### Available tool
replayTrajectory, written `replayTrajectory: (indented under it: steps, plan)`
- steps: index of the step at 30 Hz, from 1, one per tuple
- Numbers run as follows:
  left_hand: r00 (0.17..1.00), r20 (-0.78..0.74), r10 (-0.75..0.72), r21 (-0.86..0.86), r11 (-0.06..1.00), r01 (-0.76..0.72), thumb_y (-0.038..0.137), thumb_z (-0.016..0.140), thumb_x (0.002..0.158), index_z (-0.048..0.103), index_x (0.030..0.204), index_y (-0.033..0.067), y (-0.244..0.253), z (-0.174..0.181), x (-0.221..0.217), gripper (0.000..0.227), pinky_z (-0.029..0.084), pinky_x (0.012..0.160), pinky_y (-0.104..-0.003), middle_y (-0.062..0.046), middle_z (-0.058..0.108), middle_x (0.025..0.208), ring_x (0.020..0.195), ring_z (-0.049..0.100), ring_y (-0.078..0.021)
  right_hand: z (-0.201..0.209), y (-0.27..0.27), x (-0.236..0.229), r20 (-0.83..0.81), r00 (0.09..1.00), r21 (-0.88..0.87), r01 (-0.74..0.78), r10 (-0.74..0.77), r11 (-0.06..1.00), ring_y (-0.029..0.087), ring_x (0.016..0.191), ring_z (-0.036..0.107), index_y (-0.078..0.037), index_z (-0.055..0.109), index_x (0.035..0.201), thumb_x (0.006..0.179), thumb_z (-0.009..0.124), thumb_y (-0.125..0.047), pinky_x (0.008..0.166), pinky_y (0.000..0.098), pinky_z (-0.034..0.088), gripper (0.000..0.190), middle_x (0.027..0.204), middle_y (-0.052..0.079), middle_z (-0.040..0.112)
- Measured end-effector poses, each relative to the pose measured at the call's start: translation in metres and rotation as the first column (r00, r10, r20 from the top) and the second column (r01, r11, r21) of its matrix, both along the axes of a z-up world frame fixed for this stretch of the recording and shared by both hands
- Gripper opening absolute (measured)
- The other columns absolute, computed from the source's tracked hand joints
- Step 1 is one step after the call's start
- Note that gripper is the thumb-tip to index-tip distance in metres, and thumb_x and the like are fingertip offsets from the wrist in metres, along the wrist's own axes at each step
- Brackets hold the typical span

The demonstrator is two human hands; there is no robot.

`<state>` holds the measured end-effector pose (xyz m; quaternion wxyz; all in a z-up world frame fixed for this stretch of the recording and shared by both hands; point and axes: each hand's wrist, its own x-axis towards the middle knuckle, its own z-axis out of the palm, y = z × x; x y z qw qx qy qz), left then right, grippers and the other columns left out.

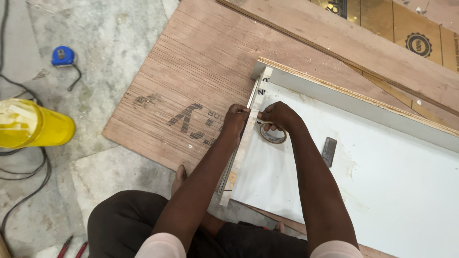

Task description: The person sits cross-legged on the floor and applies strips of masking tape to the edge of a white rectangular frame. They repeatedly tear off pieces of tape from a roll and press them onto the frame's edge, smoothing them down with their fingers.

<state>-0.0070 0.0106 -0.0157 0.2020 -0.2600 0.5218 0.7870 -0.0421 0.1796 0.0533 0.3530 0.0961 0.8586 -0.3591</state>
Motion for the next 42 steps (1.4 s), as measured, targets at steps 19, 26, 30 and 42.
replayTrajectory:
  steps: [19,26,30,42]
  plan:
    - [0.802,-0.173,-0.571,-0.984,0.064,-0.167,0.033,0.080,0.083,0.056,0.102,0.0026,0.029,0.055,0.013,0.043,0.051,0.071,-0.045,-0.013,0.061,0.096,0.090,0.063,-0.0280,-0.032,0.016,-0.008,0.071,0.997,-0.199,-0.008,0.022,0.980,0.007,0.046,0.049,-0.002,0.075,0.091,0.093,0.068,-0.021,0.040,0.0250,0.037,0.020,0.070,0.008,0.075]
    - [0.833,-0.083,-0.546,-0.997,0.048,-0.068,0.027,0.079,0.081,0.054,0.105,0.0031,0.035,0.057,0.010,0.042,0.049,0.078,-0.050,-0.015,0.060,0.103,0.098,0.061,-0.0298,-0.055,0.023,-0.010,0.208,0.977,-0.389,0.126,-0.046,0.913,0.005,0.047,0.053,-0.005,0.075,0.099,0.093,0.070,-0.023,0.042,0.0223,0.042,0.020,0.070,0.002,0.069]
    - [0.833,-0.097,-0.544,-0.995,0.033,-0.094,0.024,0.078,0.081,0.054,0.104,0.0035,0.037,0.053,0.011,0.039,0.049,0.078,-0.051,-0.014,0.060,0.103,0.099,0.061,-0.0306,-0.076,0.028,-0.006,0.253,0.963,-0.561,0.221,-0.089,0.798,0.004,0.048,0.051,-0.001,0.073,0.102,0.092,0.071,-0.016,0.041,0.0209,0.040,0.018,0.068,-0.001,0.065]
    - [0.838,-0.122,-0.532,-0.967,-0.126,-0.221,0.017,0.074,0.082,0.056,0.102,0.0046,0.046,0.036,0.007,0.030,0.049,0.075,-0.046,-0.013,0.061,0.098,0.091,0.062,-0.0276,-0.145,0.014,0.013,0.325,0.803,-0.334,0.592,-0.500,0.733,0.012,0.044,0.040,-0.003,0.066,0.085,0.098,0.062,-0.019,0.039,0.0296,0.034,0.021,0.058,0.001,0.053]
